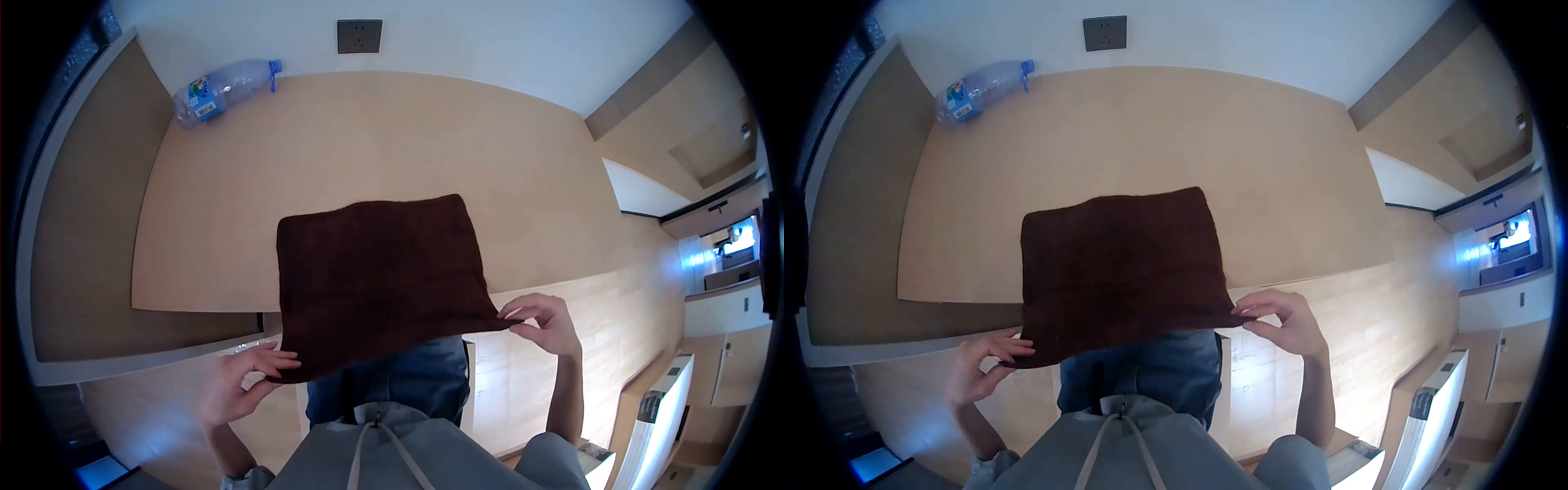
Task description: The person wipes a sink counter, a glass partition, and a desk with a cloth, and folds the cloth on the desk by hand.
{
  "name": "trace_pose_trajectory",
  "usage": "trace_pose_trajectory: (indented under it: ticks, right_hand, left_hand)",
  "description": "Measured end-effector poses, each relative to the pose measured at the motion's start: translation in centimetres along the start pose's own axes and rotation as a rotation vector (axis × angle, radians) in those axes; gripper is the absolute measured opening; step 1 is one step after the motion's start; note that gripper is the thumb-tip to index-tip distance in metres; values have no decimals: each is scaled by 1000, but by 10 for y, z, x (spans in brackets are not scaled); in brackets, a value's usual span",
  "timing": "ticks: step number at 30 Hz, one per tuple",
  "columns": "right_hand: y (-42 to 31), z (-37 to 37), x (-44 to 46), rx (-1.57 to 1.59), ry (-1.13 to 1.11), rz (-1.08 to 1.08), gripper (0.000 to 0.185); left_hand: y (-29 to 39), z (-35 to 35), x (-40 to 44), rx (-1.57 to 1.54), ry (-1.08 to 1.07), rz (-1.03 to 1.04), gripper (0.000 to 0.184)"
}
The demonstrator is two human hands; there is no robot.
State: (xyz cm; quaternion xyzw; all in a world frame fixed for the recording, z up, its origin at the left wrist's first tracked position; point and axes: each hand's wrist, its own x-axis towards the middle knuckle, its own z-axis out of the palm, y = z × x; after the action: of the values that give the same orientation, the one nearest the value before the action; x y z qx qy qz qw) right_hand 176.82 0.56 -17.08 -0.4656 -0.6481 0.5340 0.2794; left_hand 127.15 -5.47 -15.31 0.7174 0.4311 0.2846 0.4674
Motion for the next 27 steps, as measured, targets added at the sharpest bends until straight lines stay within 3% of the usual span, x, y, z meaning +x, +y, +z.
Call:
trace_pose_trajectory:
  ticks: [3,6,11,16,19,21,23,24,27]
  right_hand:
    - [10,3,-8,-60,-33,16,30]
    - [29,6,-9,25,-7,-61,26]
    - [29,25,14,273,172,-163,23]
    - [9,34,78,180,450,-24,13]
    - [19,34,126,115,546,-60,14]
    - [27,29,147,54,572,-13,14]
    - [22,24,156,-140,571,-9,14]
    - [21,22,157,-237,567,-4,14]
    - [40,14,168,-99,628,-174,16]
  left_hand:
    - [2,5,-1,133,5,-124,22]
    - [-26,9,-11,35,93,-251,19]
    - [-58,21,7,-83,466,-122,13]
    - [-70,24,83,-81,796,-190,15]
    - [-83,19,118,201,823,-276,19]
    - [-84,17,130,213,827,-275,20]
    - [-81,16,137,345,834,-303,21]
    - [-81,15,140,318,852,-270,20]
    - [-83,9,145,235,875,-204,19]
